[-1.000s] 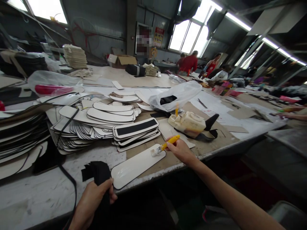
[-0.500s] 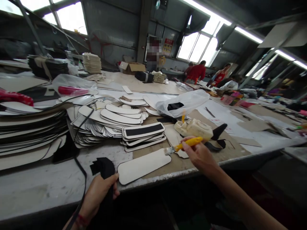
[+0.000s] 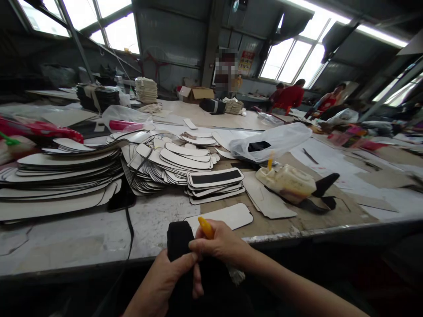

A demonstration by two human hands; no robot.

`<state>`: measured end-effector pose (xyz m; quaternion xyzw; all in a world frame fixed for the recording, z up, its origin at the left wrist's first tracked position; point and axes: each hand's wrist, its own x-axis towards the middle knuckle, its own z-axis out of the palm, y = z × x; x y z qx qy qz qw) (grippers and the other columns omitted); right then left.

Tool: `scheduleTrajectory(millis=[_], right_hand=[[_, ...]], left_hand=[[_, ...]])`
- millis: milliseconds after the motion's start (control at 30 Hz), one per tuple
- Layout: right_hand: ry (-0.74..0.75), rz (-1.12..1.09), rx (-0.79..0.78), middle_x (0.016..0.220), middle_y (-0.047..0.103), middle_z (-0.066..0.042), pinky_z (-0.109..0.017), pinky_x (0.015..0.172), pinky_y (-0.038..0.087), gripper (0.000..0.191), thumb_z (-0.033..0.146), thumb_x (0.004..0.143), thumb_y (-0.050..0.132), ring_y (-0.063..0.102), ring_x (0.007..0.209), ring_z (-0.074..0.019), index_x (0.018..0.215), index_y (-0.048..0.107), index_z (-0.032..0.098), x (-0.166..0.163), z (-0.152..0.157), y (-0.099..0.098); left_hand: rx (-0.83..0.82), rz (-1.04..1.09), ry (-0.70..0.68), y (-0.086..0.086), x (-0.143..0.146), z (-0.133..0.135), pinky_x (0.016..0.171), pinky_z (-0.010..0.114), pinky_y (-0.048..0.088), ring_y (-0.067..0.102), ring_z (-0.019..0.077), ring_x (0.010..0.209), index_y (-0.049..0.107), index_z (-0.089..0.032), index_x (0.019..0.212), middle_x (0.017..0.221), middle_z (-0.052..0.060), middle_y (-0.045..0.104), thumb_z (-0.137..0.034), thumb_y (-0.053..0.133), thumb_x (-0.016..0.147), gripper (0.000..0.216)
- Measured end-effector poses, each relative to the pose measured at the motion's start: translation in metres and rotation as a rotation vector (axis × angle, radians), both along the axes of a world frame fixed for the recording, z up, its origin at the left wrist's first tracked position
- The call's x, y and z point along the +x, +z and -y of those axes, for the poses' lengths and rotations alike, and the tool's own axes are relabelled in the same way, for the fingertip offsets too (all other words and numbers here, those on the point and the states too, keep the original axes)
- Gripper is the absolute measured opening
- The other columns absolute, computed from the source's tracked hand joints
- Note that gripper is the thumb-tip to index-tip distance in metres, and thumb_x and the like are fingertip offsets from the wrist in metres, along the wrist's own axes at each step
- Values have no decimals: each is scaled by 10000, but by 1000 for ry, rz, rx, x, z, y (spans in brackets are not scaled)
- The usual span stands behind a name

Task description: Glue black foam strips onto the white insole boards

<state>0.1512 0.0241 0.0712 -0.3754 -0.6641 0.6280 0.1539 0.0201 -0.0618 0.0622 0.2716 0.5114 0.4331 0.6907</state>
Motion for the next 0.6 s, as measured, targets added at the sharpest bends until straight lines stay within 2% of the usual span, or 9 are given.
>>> scheduleTrajectory(millis=[67, 167, 300, 433, 500, 600], right_hand=[[-8, -26, -85, 534, 421, 59, -179, 455, 285, 270, 352, 673, 639, 357, 482, -59, 637, 455, 158, -4, 3, -5], [0, -41, -42, 515, 401, 59, -182, 448, 270, 290, 376, 701, 608, 337, 473, -57, 605, 447, 155, -1, 6, -5], [43, -1, 44, 513, 472, 34, -195, 482, 321, 313, 410, 801, 470, 392, 477, -74, 633, 500, 147, 8, 5, -1], [-60, 88, 244, 559, 493, 23, -197, 517, 342, 329, 389, 823, 438, 428, 527, -85, 617, 517, 146, 14, -1, 0], [-113, 96, 312, 571, 502, 20, -202, 548, 357, 325, 376, 829, 431, 449, 552, -91, 615, 519, 148, 18, -6, -1], [-219, 116, 370, 564, 504, 19, -209, 567, 370, 321, 371, 830, 431, 462, 555, -96, 606, 505, 153, 31, -13, -2]], left_hand=[[0, -21, -27, -1, 3, 0, 529, 261, 404, 501, 131, 452, 566, -120, 530, 463, 59, 584, -405, 558, 719, 343], [-18, -7, 14, 0, 6, -1, 508, 254, 405, 515, 135, 447, 564, -119, 529, 461, 58, 589, -391, 597, 697, 322], [-70, 25, 90, 2, 8, 0, 494, 233, 411, 538, 128, 469, 603, -105, 641, 528, 55, 620, -357, 608, 699, 259], [-104, 8, 97, -4, 5, 3, 458, 226, 399, 547, 124, 471, 618, -104, 796, 658, 66, 659, -356, 617, 688, 274], [-125, -50, 66, -11, 2, 6, 456, 234, 397, 552, 137, 478, 627, -99, 779, 657, 84, 665, -407, 621, 672, 326], [-185, -162, 6, -22, -4, 14, 468, 233, 391, 538, 139, 457, 650, -90, 671, 539, 95, 641, -479, 603, 663, 392]])
